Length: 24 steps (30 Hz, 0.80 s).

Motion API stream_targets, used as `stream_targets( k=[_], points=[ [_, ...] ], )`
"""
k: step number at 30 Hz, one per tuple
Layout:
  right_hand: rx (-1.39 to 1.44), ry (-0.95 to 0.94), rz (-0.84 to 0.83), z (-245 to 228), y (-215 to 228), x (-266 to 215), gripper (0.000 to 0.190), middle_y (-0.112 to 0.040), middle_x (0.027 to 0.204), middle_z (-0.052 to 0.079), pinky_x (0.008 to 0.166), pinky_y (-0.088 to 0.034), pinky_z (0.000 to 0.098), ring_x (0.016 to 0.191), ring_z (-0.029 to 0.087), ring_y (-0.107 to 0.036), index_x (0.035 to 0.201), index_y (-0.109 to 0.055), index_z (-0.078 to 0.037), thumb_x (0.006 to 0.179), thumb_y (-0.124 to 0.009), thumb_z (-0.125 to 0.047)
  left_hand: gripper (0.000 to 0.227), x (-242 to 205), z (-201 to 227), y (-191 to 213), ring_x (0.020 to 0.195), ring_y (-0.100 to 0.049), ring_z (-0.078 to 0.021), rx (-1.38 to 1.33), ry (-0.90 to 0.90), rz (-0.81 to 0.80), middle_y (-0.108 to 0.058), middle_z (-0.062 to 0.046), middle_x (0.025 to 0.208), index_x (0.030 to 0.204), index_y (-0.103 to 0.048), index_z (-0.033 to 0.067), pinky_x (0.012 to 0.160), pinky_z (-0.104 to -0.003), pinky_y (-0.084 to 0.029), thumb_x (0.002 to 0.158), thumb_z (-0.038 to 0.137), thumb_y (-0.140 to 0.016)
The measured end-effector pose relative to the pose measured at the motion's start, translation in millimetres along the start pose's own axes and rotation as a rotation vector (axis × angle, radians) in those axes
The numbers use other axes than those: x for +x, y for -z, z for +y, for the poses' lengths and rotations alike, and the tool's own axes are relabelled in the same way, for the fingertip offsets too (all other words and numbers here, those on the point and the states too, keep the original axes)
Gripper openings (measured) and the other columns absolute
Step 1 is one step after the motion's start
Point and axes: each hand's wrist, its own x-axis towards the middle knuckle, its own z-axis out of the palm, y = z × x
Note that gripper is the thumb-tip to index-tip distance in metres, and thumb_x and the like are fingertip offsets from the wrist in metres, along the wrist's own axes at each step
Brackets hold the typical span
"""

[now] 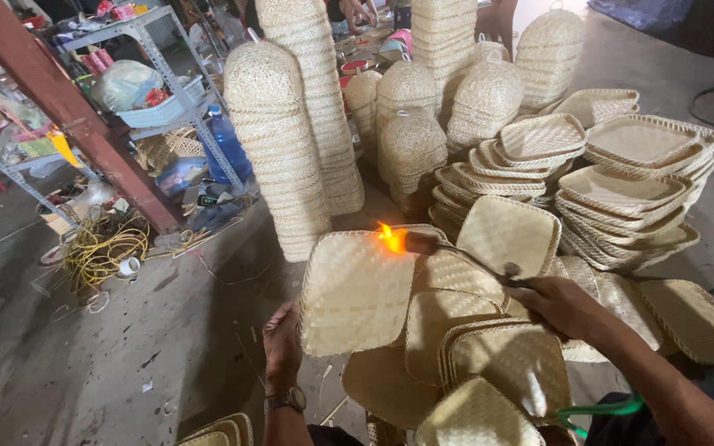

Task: The person singes stray fibers from woven bamboo trays using a handheld blowtorch. They handle the trays one at a time, rotating each tray to apply the flame to the entire surface and edges.

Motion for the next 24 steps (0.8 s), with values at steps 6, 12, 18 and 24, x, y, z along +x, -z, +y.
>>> stream_targets(
  k=[6, 12, 18, 24],
  points=[
    [-0.022, 0.319, 0.016, -6, -33, -8, 0.047, -0.069, 0.061, 0.006, 0.038, -0.053, 0.0316, 0.041, 0.015, -0.058, 0.127, -0.071, -0.014, 0.096, -0.049, -0.041, 0.018, 0, -22, -9, 0.088, -0.058, -0.0084, 0.009, -0.133, -0.062, -0.067, -0.001, 0.096, 0.100, -0.072, -0.0043, 0.078, -0.025, -0.049, 0.109, 0.008, -0.063],
    [-0.020, 0.160, 0.015, -49, -54, -19, 0.041, -0.068, 0.066, 0.012, 0.048, -0.051, 0.0325, 0.049, 0.017, -0.061, 0.127, -0.073, -0.011, 0.101, -0.054, -0.038, 0.017, 0, -26, -40, 0.086, -0.063, -0.0095, -0.109, 0.051, 0.061, -0.071, -0.001, 0.095, 0.107, -0.069, 0.0031, 0.078, -0.024, -0.052, 0.102, 0.011, -0.055],
    [-0.222, 0.455, -0.052, -55, -72, -40, 0.041, -0.076, 0.079, 0.000, 0.049, -0.056, 0.0313, 0.055, 0.012, -0.069, 0.129, -0.070, -0.022, 0.092, -0.061, -0.036, 0.012, -5, -15, -50, 0.083, -0.065, -0.0119, -0.290, 0.006, 0.204, -0.070, -0.001, 0.093, 0.105, -0.068, 0.0052, 0.074, -0.027, -0.054, 0.100, 0.010, -0.058],
    [-0.616, 0.194, -0.147, -23, -86, -36, 0.044, -0.074, 0.074, -0.002, 0.054, -0.054, 0.0294, 0.057, 0.009, -0.064, 0.140, -0.065, -0.039, 0.097, -0.057, -0.050, 0.012, -15, 6, -40, 0.086, -0.068, -0.0129, -0.405, -0.134, 0.322, -0.070, -0.001, 0.095, 0.105, -0.068, 0.0084, 0.077, -0.029, -0.058, 0.098, 0.009, -0.059]
  ],
)
